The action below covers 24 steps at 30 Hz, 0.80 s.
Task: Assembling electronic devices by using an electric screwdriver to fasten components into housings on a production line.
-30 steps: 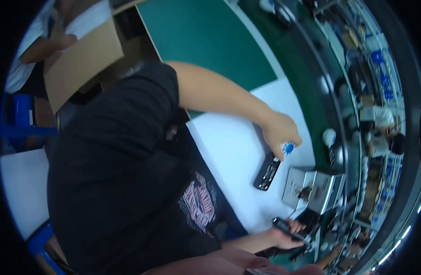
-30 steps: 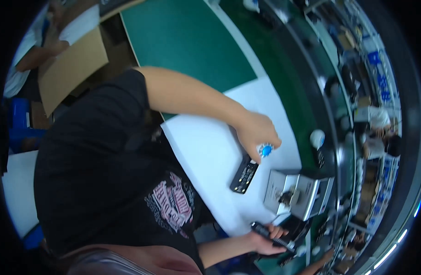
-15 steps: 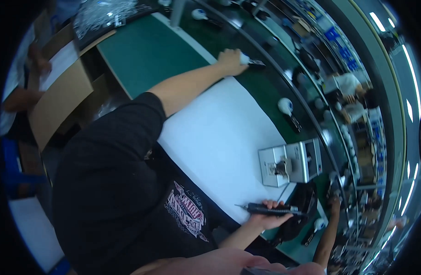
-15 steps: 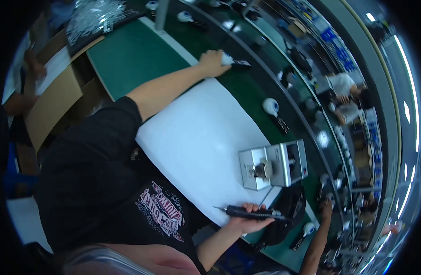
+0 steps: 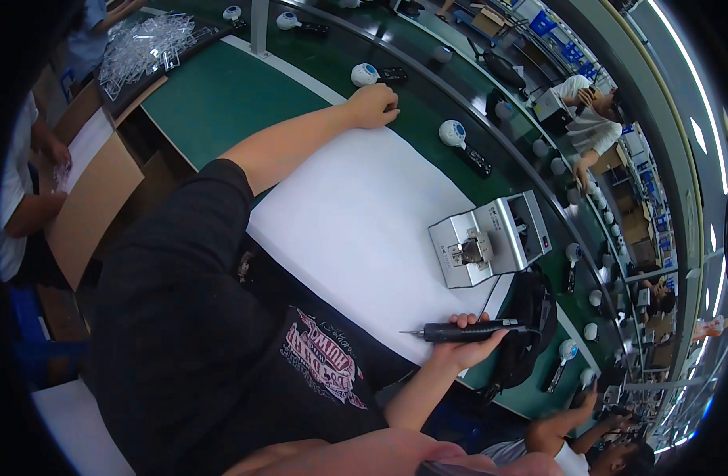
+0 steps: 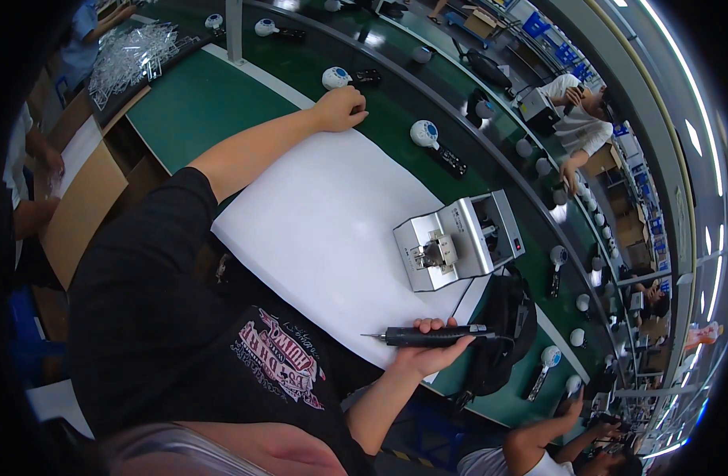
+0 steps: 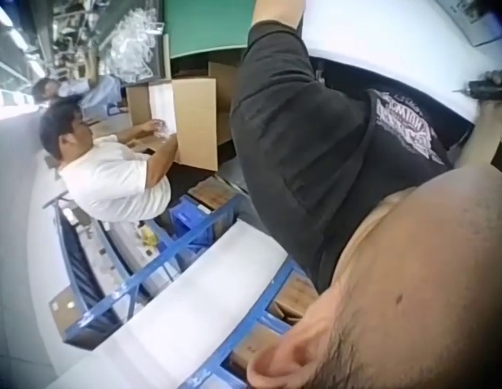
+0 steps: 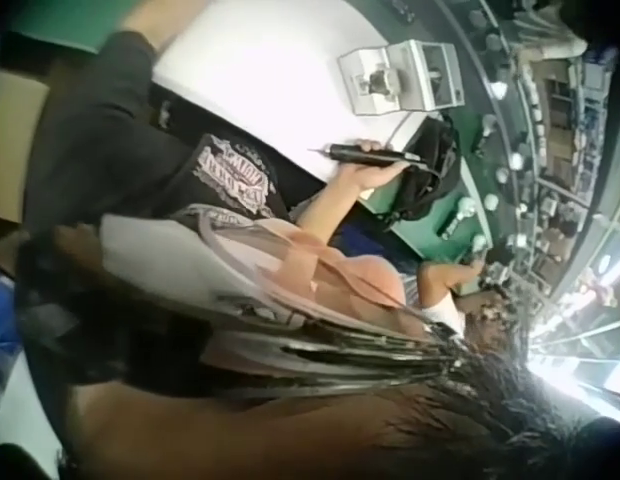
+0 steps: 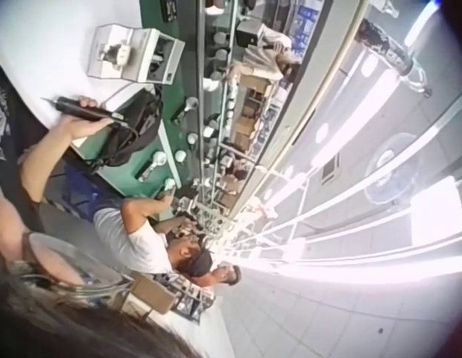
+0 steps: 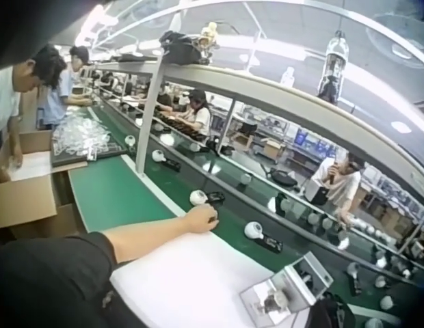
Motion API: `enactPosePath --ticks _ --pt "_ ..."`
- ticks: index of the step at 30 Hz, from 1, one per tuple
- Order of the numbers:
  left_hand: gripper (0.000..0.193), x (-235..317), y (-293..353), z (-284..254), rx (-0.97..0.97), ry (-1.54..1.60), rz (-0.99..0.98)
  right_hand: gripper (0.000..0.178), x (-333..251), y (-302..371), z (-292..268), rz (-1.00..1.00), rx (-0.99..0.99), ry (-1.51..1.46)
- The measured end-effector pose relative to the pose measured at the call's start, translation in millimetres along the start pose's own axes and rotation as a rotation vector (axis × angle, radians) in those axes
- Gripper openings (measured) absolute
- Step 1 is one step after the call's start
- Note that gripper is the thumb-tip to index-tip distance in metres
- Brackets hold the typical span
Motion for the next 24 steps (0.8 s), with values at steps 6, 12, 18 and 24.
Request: enactPosePath --ticks 6,12,18,24 --pt "0.026 -18 6 7 0.095 0.176 0.0 0.054 5 -8 -4 -0.035 0.074 0.042" --pt "0.024 -9 10 6 0.027 0.276 0.025 0.054 3 -1 21 -0.08 0.201 0.194" --pt "0.024 -17 9 4 -0.012 0.352 0.007 0.07 -72 -81 -78 0.055 -0.118 0.049" --pt "0.024 -19 10 -4 -0.015 0.381 -0.019 0.051 -114 -182 -3 0.168 -0.108 0.489"
Point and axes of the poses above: each hand's wrist, its own y-axis away from the middle knuckle, its own z-axis out of the palm, x = y × z, the point moved 3 cm from there along -y, towards the middle knuckle, and after that the axes turned 14 degrees about -x, right-handed, at the moved point
